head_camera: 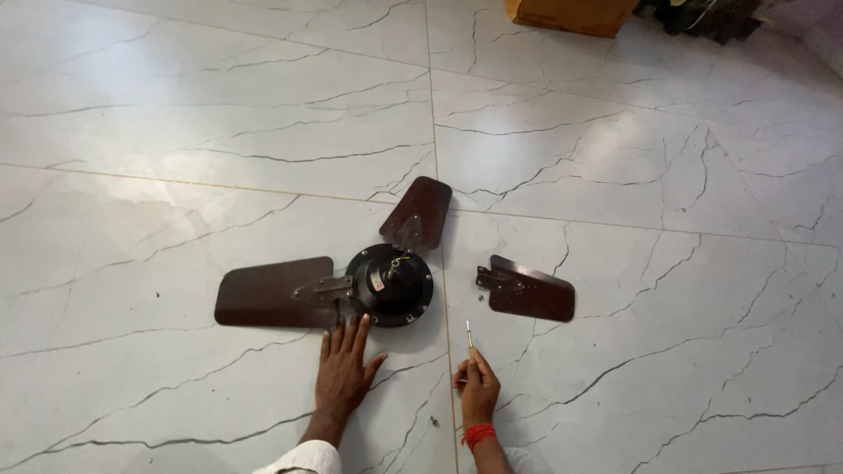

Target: The person attaches three fan blades to a ceiling fan motor hub lying on a tiled floor. Using a screwdriver, they secure each blade with screws, working on one blade at a time.

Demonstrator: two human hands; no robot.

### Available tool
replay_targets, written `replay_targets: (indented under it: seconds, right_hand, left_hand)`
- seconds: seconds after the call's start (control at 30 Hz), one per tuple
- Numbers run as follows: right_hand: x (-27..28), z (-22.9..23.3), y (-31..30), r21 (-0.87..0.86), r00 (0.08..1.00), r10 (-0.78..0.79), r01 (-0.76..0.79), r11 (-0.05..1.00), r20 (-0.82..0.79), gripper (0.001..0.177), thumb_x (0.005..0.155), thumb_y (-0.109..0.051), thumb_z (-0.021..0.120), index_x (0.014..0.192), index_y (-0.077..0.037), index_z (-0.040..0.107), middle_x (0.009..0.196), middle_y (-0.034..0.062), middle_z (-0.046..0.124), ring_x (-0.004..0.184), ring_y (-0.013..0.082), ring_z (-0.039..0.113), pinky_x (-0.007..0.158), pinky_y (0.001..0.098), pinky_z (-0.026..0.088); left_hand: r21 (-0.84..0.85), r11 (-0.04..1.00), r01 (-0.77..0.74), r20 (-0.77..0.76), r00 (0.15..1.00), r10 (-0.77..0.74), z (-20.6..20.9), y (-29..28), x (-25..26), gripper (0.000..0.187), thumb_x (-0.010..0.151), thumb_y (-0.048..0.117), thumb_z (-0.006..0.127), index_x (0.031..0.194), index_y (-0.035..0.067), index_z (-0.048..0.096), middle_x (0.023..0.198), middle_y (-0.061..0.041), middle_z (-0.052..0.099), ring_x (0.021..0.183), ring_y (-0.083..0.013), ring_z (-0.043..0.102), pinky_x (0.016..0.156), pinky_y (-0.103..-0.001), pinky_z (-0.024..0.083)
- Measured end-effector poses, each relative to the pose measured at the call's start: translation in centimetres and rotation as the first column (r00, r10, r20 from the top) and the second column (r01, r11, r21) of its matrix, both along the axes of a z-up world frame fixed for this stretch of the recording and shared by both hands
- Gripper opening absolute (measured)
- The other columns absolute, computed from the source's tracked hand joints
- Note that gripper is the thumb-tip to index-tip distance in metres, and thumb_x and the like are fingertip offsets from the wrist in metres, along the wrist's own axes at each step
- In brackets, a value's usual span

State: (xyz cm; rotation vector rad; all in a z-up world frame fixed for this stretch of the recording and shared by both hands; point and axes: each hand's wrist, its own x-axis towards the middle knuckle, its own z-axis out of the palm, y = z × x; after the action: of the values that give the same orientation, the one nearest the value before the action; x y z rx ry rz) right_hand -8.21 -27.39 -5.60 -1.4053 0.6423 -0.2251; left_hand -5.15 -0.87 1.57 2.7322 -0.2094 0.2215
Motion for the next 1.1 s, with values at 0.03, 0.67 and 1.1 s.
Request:
replay_targets:
  seconds: [0.03, 0.67, 1.1]
  right_hand:
    - [-0.4, -0.5, 0.2, -0.099, 0.999, 0.045, -0.045, 0.994, 0.000, 0.037, 0.104, -0.018, 0.057, 0.137, -0.002, 0.067, 0.088, 0.0100, 0.065, 0.068, 0.0164, 0.059, 0.058, 0.0311, 0.053]
    - [0.7, 5.3, 4.9, -0.853, 0.887, -0.038, -0.429, 0.298, -0.460, 0.037, 0.102, -0.029, 0.048, 0.137, -0.018, 0.051, 0.111, 0.0037, 0.066, 0.101, 0.0256, 0.067, 0.083, 0.0416, 0.058]
    - [1.2, 5.2, 5.0, -0.815, 0.849, -0.049, -0.488, 0.314, -0.527, 0.041, 0.100, -0.030, 0.049, 0.137, -0.014, 0.052, 0.107, 0.0036, 0.066, 0.099, 0.0223, 0.068, 0.082, 0.0382, 0.060]
  left_hand:
    - [-0.007, 1.000, -0.018, -0.027, 0.999, 0.018, 0.3, 0.1, 0.1, 0.085, 0.093, 0.065, 0.047, 0.160, 0.021, 0.017, 0.162, -0.008, 0.031, 0.150, -0.0287, 0.023, 0.122, -0.049, 0.015]
    - [-0.050, 0.998, -0.041, -0.128, 0.991, 0.034, -1.0, -0.1, 0.6, 0.074, 0.096, 0.055, 0.049, 0.156, 0.018, 0.027, 0.155, -0.008, 0.040, 0.144, -0.0298, 0.032, 0.121, -0.050, 0.018]
    - [-0.095, 0.994, -0.047, -0.157, 0.987, 0.031, -0.7, 0.1, 0.7, 0.084, 0.090, 0.050, 0.061, 0.158, 0.014, 0.027, 0.157, -0.010, 0.041, 0.141, -0.0324, 0.034, 0.120, -0.052, 0.019]
